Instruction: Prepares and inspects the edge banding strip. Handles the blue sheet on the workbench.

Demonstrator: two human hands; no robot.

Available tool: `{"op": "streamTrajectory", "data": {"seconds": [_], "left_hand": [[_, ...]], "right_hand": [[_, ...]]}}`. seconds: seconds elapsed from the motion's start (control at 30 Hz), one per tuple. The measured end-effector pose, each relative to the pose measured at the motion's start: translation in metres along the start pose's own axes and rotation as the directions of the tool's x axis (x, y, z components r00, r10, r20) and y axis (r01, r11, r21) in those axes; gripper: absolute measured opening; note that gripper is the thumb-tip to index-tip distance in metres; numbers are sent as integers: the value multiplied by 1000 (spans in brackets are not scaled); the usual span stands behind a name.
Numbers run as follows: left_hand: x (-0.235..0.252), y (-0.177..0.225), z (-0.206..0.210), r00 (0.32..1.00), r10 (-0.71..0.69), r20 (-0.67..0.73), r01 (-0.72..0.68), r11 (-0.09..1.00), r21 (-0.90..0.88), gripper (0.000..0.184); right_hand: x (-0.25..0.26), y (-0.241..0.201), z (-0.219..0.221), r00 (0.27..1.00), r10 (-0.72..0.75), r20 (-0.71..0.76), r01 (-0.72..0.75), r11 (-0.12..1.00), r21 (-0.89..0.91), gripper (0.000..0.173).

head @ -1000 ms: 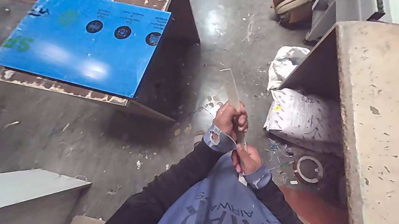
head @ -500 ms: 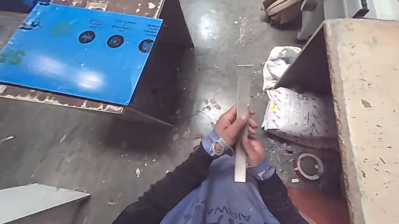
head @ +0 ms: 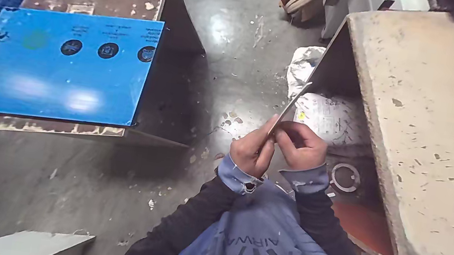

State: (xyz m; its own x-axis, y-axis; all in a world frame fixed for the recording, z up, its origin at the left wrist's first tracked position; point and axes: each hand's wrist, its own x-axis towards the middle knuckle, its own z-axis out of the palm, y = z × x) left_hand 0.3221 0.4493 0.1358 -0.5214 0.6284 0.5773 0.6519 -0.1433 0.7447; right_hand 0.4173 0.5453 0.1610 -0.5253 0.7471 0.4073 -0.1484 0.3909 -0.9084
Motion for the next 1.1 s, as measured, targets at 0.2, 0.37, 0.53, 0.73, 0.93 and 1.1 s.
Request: {"op": "streamTrajectory", "data": {"seconds": [0.2,0.37,0.53,0.73,0.93,1.1], "left_hand": [[-2,3,-5,995,11,98,-12,1000,3,42],[-4,6,1,996,30,88,-37,996,77,42],[-9,6,9,996,-40,79,41,999,-12,40],[-12,3,10,955,-254,156,285,929,-236,36],[-12,6,9,906,-344,246,420,790,-446,32],[-12,2,9,902,-321,289,429,735,-524,34]], "right_hand": [[4,-8,-13,994,105,38,-106,994,24,9],[6,-8,-13,982,188,11,-187,981,-57,8],[1,3,-3,992,95,-81,-107,983,-148,11],[-3,22,8,982,-119,-145,95,982,-162,13],[-1,28,10,935,-311,-169,263,930,-258,15],[1,35,9,912,-378,-159,332,908,-255,19]]}}
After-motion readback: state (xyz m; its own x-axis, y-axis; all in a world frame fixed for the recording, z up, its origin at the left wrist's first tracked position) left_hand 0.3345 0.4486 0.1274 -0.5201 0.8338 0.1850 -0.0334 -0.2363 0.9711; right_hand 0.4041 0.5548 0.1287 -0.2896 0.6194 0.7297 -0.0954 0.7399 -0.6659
